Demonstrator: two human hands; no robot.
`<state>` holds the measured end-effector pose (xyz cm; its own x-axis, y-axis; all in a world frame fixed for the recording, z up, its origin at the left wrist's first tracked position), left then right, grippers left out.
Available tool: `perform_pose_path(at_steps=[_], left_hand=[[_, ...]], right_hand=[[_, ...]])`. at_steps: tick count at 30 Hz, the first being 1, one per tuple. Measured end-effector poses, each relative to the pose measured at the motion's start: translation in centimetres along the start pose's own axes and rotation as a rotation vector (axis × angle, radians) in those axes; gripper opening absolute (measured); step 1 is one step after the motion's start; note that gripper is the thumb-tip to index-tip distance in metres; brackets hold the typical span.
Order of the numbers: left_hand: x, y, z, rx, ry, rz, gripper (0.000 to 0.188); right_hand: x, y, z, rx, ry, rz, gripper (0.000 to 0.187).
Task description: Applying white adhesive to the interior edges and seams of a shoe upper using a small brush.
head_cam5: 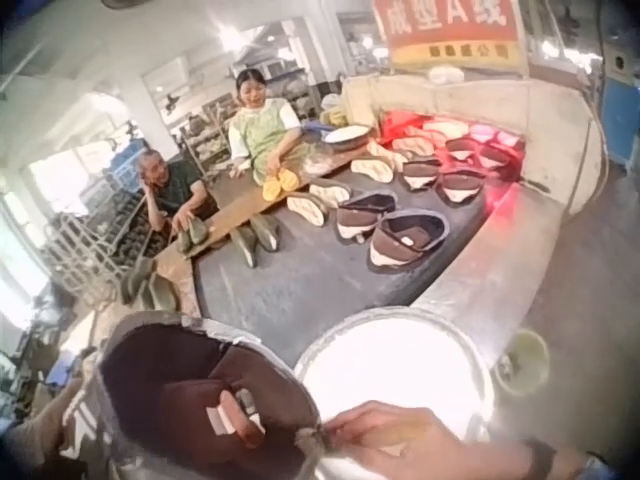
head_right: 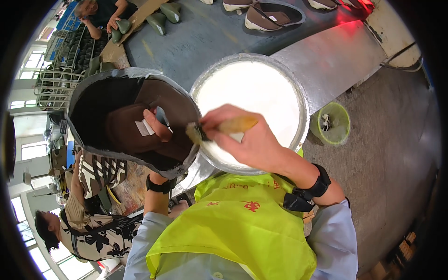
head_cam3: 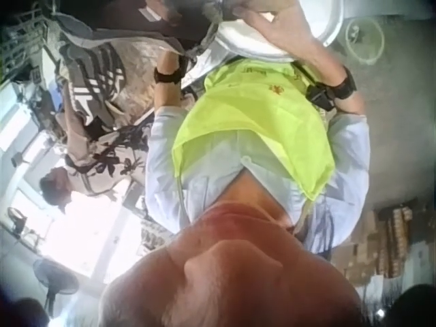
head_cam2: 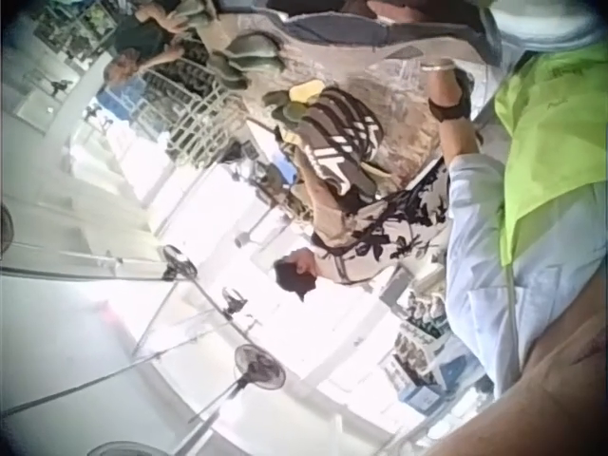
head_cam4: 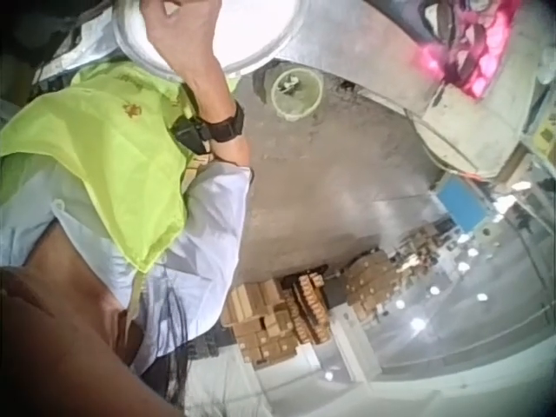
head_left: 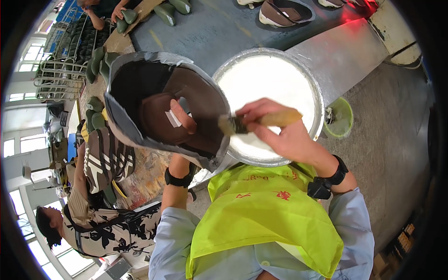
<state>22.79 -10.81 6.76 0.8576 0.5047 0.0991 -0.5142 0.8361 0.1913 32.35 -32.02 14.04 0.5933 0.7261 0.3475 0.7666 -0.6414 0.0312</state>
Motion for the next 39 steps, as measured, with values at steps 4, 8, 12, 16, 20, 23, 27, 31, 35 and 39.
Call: perform_pose_path(at_steps=[4,8,12,16,20,23,27,31,35,39], left_hand=[[-1.0,-1.6,2.6,0.541,-0.417,-0.025,0.036],[-1.5,-2.8,6.1,1.161,-0.916,0.194,0.035],[8.4,0.4,-3.6,-0.243,0.402,0.077,0.027],[17.4,-1.3,-9.2,-0.493,0.463,-0.172,0.023],[25.1,-2.4,-19.4,-0.695,0.726,-0.193,0.015],[29.1,-2.9,-25.8,-0.71,0.848,-0.1,0.012],[33.0,-2.9,-26.8,-0.8,0.607,0.111,0.013],[31.0,-2.5,-23.3,-0.936,0.394,0.148,0.051],[23.6,1.7,-20.2,-0.62,0.641,0.018,0.039],[16.5,12.0,-11.3,-0.129,0.485,-0.249,0.042]], right_hand=[[0.7,0.4,0.8,-0.015,-0.046,0.047,0.015],[2.1,2.6,1.1,-0.162,0.053,0.192,0.014],[2.7,6.0,1.3,-0.22,-0.025,0.379,0.01],[3.0,8.9,2.3,-0.076,-0.139,0.474,0.012],[2.7,11.0,4.0,0.043,-0.241,0.552,0.014],[2.6,11.9,4.5,-0.022,-0.272,0.576,0.013],[3.1,12.2,4.0,-0.141,-0.232,0.611,0.011],[2.9,11.3,3.6,-0.186,-0.304,0.568,0.014],[1.3,10.5,3.0,-0.266,-0.385,0.501,0.02],[0.1,9.0,2.1,-0.326,-0.362,0.453,0.024]])
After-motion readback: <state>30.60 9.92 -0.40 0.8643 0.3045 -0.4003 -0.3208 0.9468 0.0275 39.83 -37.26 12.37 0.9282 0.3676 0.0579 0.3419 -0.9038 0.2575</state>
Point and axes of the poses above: each hand's wrist, its own x-axis towards the middle knuckle, its own y-axis out of the back of the hand, z = x × y, the point moved 8 cm from there along x, towards the middle knuckle
